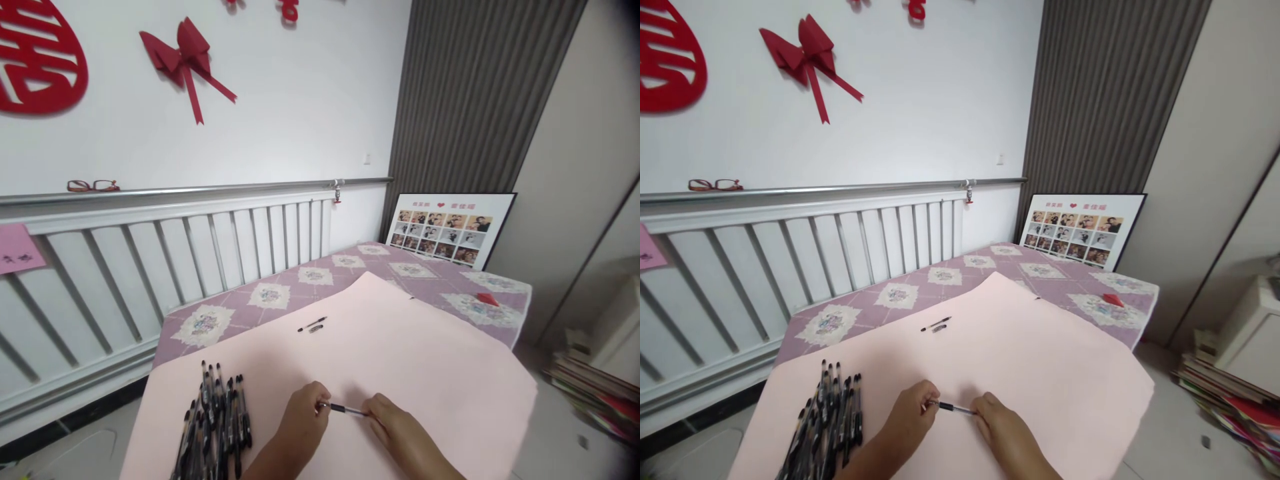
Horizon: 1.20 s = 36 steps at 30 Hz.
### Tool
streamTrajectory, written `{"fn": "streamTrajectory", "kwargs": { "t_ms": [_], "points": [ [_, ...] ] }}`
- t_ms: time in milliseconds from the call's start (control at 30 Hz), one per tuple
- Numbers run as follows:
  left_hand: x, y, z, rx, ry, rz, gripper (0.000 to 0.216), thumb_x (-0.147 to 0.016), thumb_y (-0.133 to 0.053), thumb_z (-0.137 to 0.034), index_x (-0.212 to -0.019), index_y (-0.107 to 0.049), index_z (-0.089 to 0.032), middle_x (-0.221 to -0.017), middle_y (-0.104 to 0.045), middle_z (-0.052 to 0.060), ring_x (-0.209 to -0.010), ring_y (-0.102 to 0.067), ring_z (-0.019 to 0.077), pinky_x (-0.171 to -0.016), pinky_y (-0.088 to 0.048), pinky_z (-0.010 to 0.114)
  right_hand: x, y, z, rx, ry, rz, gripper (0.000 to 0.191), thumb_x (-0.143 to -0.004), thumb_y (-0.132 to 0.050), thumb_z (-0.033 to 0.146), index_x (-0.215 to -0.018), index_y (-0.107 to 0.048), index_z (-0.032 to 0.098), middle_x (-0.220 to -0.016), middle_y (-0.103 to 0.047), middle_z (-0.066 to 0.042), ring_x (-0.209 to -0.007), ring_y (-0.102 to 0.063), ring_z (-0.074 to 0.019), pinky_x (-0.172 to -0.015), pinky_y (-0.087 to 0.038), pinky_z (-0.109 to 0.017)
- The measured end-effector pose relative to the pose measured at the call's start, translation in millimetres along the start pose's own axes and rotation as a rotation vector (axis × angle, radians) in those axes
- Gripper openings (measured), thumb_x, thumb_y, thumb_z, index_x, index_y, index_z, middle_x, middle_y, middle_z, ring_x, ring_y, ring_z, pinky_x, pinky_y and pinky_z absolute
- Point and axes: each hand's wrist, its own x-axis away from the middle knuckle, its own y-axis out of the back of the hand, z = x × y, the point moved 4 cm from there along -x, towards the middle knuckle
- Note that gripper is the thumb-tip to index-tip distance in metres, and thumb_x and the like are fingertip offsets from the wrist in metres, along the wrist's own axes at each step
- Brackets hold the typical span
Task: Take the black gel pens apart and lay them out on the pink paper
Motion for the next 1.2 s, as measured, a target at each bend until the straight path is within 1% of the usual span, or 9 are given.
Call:
{"fn": "streamTrajectory", "kwargs": {
  "t_ms": [133, 333, 433, 600, 700, 767, 900, 1067, 1200],
  "points": [
    [-16.7, -4.5, 7.9, -0.135, -0.002, 0.043, 0.018, -0.073, -0.046, -0.018, -0.078, -0.062, -0.022, -0.074, -0.065, 0.000, -0.068, -0.055, 0.0145, -0.064, -0.038, 0.025, -21.6, -8.3, -16.9, 0.098, -0.015, 0.035, 0.022, -0.083, -0.034, 0.021, -0.085, -0.055, 0.025, -0.085, -0.057, -0.001, -0.067, -0.059, -0.0143, -0.059, -0.042, -0.023],
    [-38.1, -8.7, 19.3, -0.278, 0.016, 0.098, 0.019, -0.078, -0.042, -0.023, -0.078, -0.061, -0.022, -0.078, -0.066, 0.002, -0.074, -0.056, 0.0159, -0.068, -0.037, 0.025, -49.5, -9.3, -26.1, 0.147, 0.006, 0.054, 0.023, -0.084, -0.034, 0.021, -0.084, -0.057, 0.024, -0.083, -0.059, -0.001, -0.068, -0.060, -0.0148, -0.058, -0.041, -0.022],
    [-48.3, -12.2, 24.6, -0.323, 0.034, 0.116, 0.019, -0.080, -0.039, -0.023, -0.080, -0.058, -0.022, -0.080, -0.064, 0.002, -0.076, -0.056, 0.0157, -0.069, -0.037, 0.025, -61.7, -11.9, -33.5, 0.182, 0.019, 0.048, 0.021, -0.084, -0.036, 0.021, -0.083, -0.057, 0.024, -0.081, -0.060, 0.000, -0.065, -0.058, -0.0141, -0.055, -0.039, -0.022],
    [-61.6, -18.1, 36.4, -0.382, 0.053, 0.135, 0.018, -0.081, -0.037, -0.021, -0.080, -0.055, -0.022, -0.083, -0.062, 0.002, -0.078, -0.055, 0.0150, -0.070, -0.037, 0.024, -79.3, -20.8, -54.6, 0.263, 0.039, 0.032, 0.019, -0.085, -0.038, 0.022, -0.083, -0.057, 0.023, -0.082, -0.059, 0.000, -0.061, -0.056, -0.0136, -0.053, -0.036, -0.022],
    [-68.1, -20.3, 45.2, -0.409, 0.066, 0.127, 0.017, -0.081, -0.037, -0.018, -0.079, -0.054, -0.022, -0.081, -0.061, 0.002, -0.075, -0.054, 0.0142, -0.068, -0.036, 0.024, -89.5, -24.1, -67.2, 0.310, 0.056, 0.037, 0.019, -0.086, -0.039, 0.023, -0.087, -0.058, 0.023, -0.086, -0.060, 0.000, -0.062, -0.056, -0.0137, -0.051, -0.035, -0.022],
    [-72.5, -21.2, 50.0, -0.419, 0.075, 0.109, 0.018, -0.081, -0.037, -0.018, -0.077, -0.053, -0.021, -0.079, -0.060, 0.002, -0.074, -0.053, 0.0142, -0.068, -0.036, 0.024, -97.1, -25.2, -74.4, 0.335, 0.062, 0.042, 0.021, -0.086, -0.038, 0.025, -0.093, -0.058, 0.024, -0.090, -0.060, -0.001, -0.064, -0.057, -0.0139, -0.052, -0.034, -0.022],
    [-80.9, -22.3, 54.2, -0.427, 0.072, 0.064, 0.018, -0.082, -0.037, -0.019, -0.076, -0.054, -0.020, -0.080, -0.057, 0.002, -0.078, -0.051, 0.0143, -0.070, -0.036, 0.024, -115.6, -27.2, -85.3, 0.370, 0.057, 0.046, 0.028, -0.090, -0.031, 0.029, -0.104, -0.055, 0.025, -0.095, -0.058, -0.003, -0.064, -0.056, -0.0136, -0.054, -0.035, -0.023],
    [-91.1, -21.0, 56.9, -0.460, 0.086, 0.006, 0.018, -0.082, -0.039, -0.020, -0.080, -0.057, -0.021, -0.089, -0.055, 0.004, -0.088, -0.048, 0.0163, -0.077, -0.035, 0.026, -139.4, -29.7, -90.1, 0.405, 0.022, 0.039, 0.032, -0.091, -0.026, 0.033, -0.095, -0.057, 0.023, -0.093, -0.057, -0.004, -0.061, -0.055, -0.0128, -0.052, -0.033, -0.023],
    [-101.0, -21.0, 61.6, -0.500, 0.115, 0.006, 0.016, -0.080, -0.042, -0.021, -0.081, -0.058, -0.021, -0.088, -0.056, 0.003, -0.086, -0.048, 0.0171, -0.075, -0.035, 0.026, -154.4, -29.7, -87.1, 0.413, 0.012, 0.044, 0.036, -0.092, -0.023, 0.035, -0.092, -0.056, 0.021, -0.094, -0.057, -0.005, -0.061, -0.056, -0.0138, -0.050, -0.031, -0.025]
  ]
}}
